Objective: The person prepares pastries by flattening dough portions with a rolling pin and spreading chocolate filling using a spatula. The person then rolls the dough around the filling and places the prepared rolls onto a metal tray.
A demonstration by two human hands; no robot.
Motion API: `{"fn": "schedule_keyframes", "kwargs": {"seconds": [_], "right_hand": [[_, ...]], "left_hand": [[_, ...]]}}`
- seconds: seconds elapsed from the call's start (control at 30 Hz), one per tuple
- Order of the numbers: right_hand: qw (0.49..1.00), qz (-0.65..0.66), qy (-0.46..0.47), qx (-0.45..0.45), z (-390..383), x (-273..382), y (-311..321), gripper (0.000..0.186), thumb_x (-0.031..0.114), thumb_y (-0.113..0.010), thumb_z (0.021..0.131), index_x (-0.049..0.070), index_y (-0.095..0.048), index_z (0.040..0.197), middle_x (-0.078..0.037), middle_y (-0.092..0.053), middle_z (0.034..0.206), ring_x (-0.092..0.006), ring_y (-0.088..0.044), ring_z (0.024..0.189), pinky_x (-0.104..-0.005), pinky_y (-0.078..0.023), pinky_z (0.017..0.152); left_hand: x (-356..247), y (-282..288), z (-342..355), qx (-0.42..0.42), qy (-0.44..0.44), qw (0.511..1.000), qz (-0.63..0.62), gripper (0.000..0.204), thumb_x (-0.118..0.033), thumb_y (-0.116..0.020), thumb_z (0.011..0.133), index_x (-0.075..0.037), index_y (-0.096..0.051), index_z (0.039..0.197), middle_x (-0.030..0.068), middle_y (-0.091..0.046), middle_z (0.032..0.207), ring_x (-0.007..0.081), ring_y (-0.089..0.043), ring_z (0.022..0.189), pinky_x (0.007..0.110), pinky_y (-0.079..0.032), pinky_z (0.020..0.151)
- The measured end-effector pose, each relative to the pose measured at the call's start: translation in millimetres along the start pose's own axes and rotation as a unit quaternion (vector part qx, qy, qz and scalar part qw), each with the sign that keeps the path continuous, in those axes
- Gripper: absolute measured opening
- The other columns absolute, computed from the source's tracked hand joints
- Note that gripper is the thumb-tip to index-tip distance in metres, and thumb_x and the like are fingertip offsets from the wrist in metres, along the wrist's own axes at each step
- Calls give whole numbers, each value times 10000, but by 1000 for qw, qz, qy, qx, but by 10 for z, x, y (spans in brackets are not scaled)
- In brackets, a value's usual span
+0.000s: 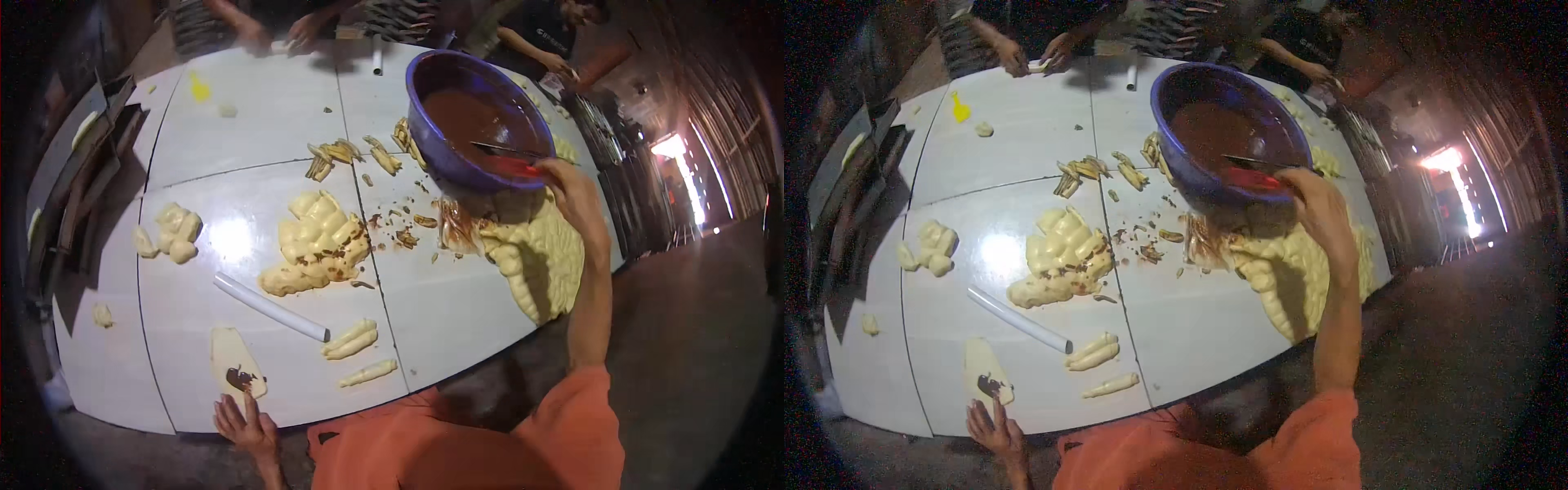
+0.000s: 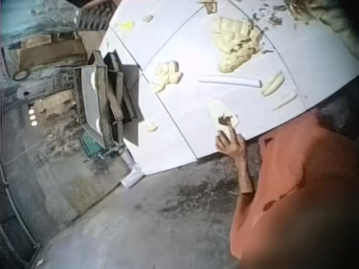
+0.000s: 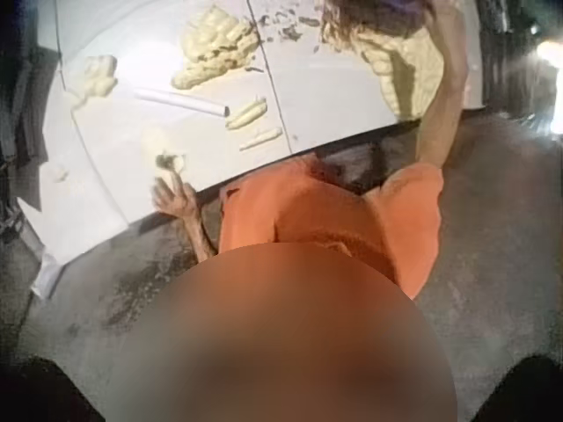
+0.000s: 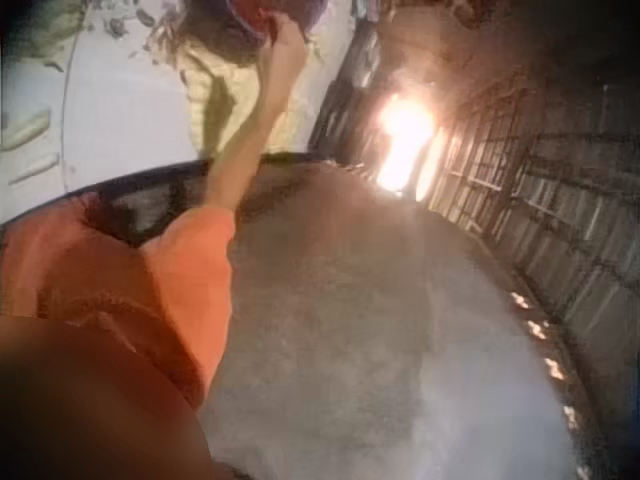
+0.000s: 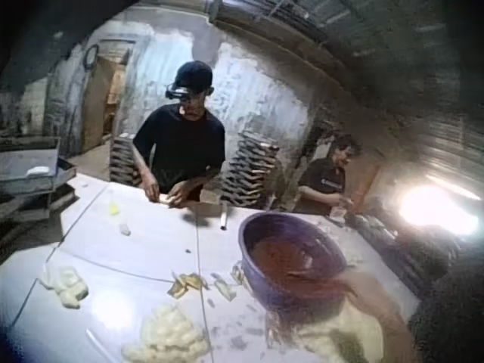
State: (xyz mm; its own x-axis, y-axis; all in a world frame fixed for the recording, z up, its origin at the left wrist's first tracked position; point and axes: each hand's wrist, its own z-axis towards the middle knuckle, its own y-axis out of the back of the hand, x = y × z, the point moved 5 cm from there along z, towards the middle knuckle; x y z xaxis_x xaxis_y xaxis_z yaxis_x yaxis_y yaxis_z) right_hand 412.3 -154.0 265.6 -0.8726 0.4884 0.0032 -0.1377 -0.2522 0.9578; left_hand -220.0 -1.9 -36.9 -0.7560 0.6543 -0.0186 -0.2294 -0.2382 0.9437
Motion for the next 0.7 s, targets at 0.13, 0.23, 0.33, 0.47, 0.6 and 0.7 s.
{"fn": "schedule_keyframes", "kwargs": {"seconds": [0.13, 0.23, 0.33, 0.47, 0.6, 0.7], "right_hand": [[982, 62, 145, 102, 955, -52, -403, 309, 18, -642, 913, 50, -692, 1216, -156, -733, 1158, -361, -693, 1085, -444, -536, 934], [964, 145, 126, 183, 1494, 117, -706, 311, 5, -646, 890, -26, -665, 1199, -144, -743, 1100, -254, -710, 1027, -389, -539, 892], [932, 205, 175, 243, 1606, -150, -953, 301, 26, -649, 918, -41, -658, 1211, -129, -740, 1115, -214, -693, 996, -373, -540, 892], [921, 227, 113, 295, 1167, -813, -1088, 270, 55, -646, 959, -31, -670, 1214, -100, -726, 1115, -189, -674, 987, -363, -541, 905], [915, 271, -108, 278, 626, -1201, -813, 245, 77, -636, 990, 2, -700, 1214, -112, -728, 1168, -210, -686, 1063, -364, -541, 932], [966, 162, -53, 196, 146, -1245, -629, 252, 110, -640, 996, 27, -707, 1224, -120, -735, 1213, -242, -692, 1125, -382, -534, 955]], "left_hand": [[-69, 68, 51, 17, 22, 1000, -6, 502, -211, -393, 1030, -151, -576, 1494, 195, -363, 1634, 417, -287, 1527, 598, -207, 1230], [-82, -16, -87, -6, 50, 999, 5, 477, -259, -372, 1087, -155, -537, 1523, 187, -345, 1648, 419, -275, 1537, 625, -189, 1230], [-168, -62, -139, -7, 79, 997, 5, 483, -292, -346, 1100, -167, -538, 1525, 185, -332, 1658, 416, -276, 1537, 629, -152, 1237], [-272, -25, -160, 15, 125, 992, 17, 516, -347, -299, 1104, -172, -525, 1534, 189, -343, 1652, 411, -276, 1539, 633, -113, 1242], [-253, -3, -151, 2, 105, 994, 36, 556, -406, -255, 1108, -173, -491, 1554, 176, -354, 1648, 409, -285, 1536, 641, -112, 1239], [-164, -103, -237, 16, 102, 994, 43, 557, -428, -248, 1110, -197, -479, 1561, 170, -353, 1649, 410, -294, 1531, 645, -114, 1237]]}}
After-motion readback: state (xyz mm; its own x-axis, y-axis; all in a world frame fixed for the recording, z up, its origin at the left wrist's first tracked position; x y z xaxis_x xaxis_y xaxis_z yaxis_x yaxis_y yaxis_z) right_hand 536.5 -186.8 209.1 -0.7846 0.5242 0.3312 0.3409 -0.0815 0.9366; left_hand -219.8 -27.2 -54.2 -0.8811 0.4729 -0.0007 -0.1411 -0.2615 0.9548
